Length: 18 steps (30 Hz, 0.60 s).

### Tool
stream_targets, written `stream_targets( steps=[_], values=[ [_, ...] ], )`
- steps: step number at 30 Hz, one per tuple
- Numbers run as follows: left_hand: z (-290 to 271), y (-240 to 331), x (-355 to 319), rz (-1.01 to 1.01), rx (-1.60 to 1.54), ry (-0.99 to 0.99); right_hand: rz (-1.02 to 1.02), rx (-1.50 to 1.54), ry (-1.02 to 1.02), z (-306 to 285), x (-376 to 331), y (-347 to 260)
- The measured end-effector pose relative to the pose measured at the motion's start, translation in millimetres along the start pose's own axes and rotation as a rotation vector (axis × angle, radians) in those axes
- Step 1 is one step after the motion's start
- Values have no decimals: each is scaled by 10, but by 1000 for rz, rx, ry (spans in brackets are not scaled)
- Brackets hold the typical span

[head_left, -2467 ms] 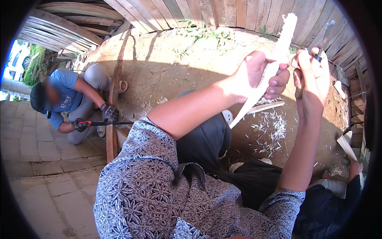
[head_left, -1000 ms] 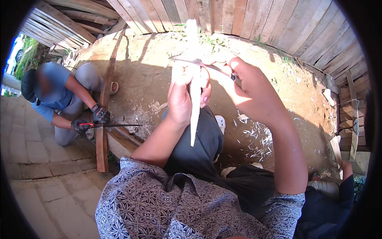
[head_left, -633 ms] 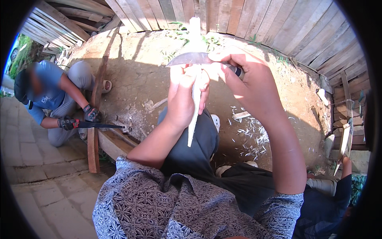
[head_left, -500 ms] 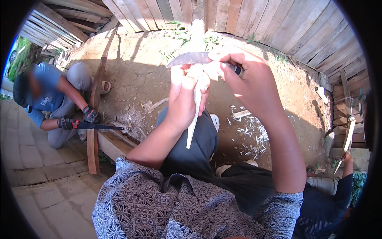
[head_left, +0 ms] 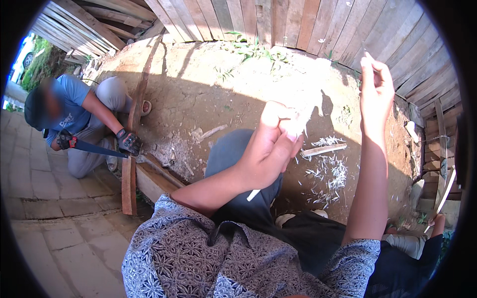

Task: The person sits on the ground and uses a curved knife to shave thin strips from a small piece of wood. They hold the wood in their left hand and repeatedly scrape the blade against it, creating a pile of wood shavings on the ground.

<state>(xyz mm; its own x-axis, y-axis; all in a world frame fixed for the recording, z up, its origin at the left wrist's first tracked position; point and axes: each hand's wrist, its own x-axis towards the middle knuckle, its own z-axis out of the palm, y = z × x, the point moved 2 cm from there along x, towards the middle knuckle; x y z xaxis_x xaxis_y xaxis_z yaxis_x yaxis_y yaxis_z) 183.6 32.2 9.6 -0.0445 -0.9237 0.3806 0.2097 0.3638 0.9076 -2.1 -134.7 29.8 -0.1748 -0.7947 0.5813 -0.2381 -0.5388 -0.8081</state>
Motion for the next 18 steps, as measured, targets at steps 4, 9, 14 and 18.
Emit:
stream_targets(
  steps=[4, 9, 14, 18],
  values=[
    [-102, -90, 124, -230, -91, 67, 252, -3, -62, -279, -151, 21],
    [50, -148, 203, -255, -39, 43, 306, 195, -307, -232, -664, -430],
    [423, -97, 328, -365, 85, -117, 259, 233, -302, -626, -776, -543],
    [907, -149, 573, -410, 158, -274, 310, 155, -166, -1185, -777, -385]
  ],
)
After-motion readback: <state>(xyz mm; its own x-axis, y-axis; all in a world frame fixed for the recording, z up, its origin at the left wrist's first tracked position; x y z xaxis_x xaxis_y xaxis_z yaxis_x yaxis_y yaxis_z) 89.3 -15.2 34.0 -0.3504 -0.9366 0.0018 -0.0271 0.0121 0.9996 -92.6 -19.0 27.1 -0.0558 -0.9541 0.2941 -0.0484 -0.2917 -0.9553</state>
